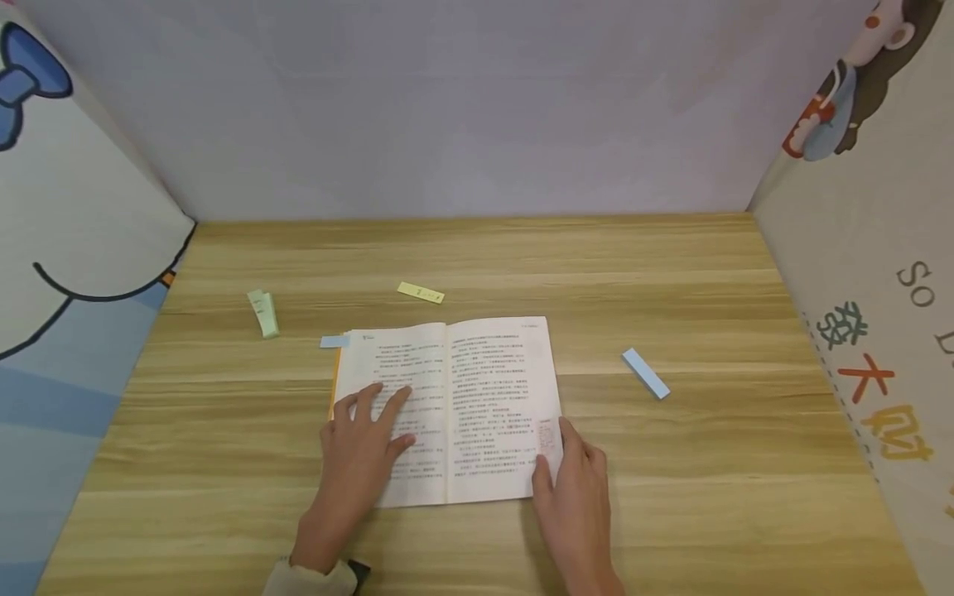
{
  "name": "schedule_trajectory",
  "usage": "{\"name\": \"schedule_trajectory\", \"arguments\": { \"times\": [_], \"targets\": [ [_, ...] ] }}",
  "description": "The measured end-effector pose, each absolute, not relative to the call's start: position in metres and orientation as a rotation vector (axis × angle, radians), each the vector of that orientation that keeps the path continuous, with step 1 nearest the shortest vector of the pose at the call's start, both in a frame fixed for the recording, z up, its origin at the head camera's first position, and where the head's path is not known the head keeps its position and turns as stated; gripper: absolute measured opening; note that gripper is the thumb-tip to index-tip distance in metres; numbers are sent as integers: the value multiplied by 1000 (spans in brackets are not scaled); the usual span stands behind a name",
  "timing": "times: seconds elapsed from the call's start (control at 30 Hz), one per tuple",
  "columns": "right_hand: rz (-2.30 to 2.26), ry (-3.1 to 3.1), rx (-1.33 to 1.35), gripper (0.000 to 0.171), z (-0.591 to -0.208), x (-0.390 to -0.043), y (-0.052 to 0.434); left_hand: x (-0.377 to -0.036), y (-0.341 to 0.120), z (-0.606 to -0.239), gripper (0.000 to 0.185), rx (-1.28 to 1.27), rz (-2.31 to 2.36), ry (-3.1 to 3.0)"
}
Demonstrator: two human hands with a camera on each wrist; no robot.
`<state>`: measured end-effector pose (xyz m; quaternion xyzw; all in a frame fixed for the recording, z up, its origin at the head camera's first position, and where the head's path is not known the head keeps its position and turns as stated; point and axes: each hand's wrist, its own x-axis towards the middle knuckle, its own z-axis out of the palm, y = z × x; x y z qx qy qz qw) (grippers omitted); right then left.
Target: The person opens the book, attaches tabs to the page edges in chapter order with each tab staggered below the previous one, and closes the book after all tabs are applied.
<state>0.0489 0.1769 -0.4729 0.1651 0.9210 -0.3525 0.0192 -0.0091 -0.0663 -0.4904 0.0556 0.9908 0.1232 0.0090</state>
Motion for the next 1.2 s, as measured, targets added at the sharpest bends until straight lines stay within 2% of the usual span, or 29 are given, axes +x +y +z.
{"name": "schedule_trajectory", "arguments": {
  "times": [0.37,0.77,1.2],
  "targets": [
    [-968,3077,399,57,-479,56,172,-9,-66,-490,66,182,409,3096],
    [-792,3405,132,60,-487,58,172,-10,-66,-488,65,170,404,3086],
    [-915,3163,333,55,-476,56,171,-8,-67,-488,64,178,410,3103]
  ]
}}
